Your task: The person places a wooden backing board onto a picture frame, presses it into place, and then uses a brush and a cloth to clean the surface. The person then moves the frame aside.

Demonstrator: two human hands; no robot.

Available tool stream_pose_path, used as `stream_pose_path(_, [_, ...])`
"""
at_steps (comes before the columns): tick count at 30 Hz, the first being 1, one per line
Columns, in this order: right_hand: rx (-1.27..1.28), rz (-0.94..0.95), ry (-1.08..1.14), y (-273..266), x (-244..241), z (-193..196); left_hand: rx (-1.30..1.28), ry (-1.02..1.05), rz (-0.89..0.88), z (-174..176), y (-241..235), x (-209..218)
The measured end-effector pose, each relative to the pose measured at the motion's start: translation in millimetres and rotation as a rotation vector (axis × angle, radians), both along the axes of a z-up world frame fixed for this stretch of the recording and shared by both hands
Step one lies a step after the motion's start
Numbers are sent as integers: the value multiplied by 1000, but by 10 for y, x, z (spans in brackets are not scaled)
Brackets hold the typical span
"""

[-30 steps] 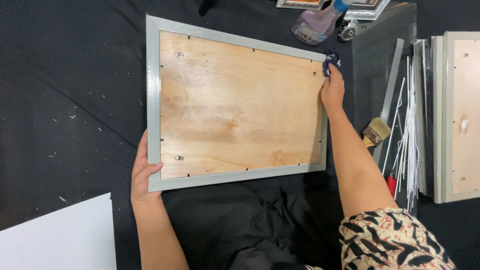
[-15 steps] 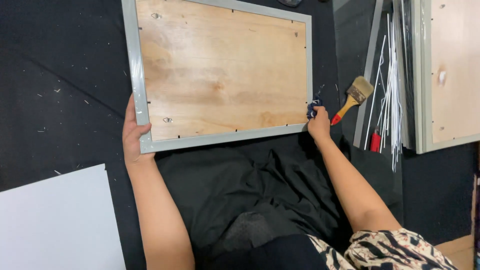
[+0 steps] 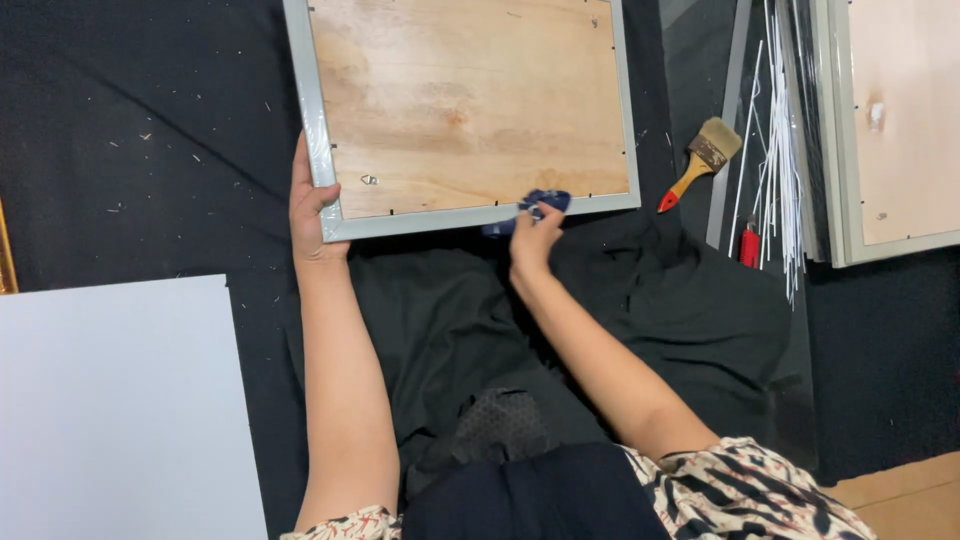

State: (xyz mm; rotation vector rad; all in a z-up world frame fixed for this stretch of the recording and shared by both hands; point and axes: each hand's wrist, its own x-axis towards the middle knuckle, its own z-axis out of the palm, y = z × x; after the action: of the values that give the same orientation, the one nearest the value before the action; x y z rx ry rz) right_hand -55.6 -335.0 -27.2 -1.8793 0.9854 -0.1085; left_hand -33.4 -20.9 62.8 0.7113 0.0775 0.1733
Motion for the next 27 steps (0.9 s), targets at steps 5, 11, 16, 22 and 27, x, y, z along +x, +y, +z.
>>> stream_pose_path(5, [14,378,-226,491,-332,488,-73,-9,9,11,-120,-52])
stream_pose_path(11, [-215,-20,-166,-788,139,-753,-98,-26,-33,54,-127,-68])
stream_pose_path(16, [-321,579,-474,544,-263,190,-116,-13,-15,-82,-119,-68])
stream_pose_path(22, [-579,1205,-713,1700,-485,1230,-367,91,-23,-8,-132,-147])
stream_pose_path(27, [-645,1381,-896,1175,-296,908,-530,160,21,275,-200,-193])
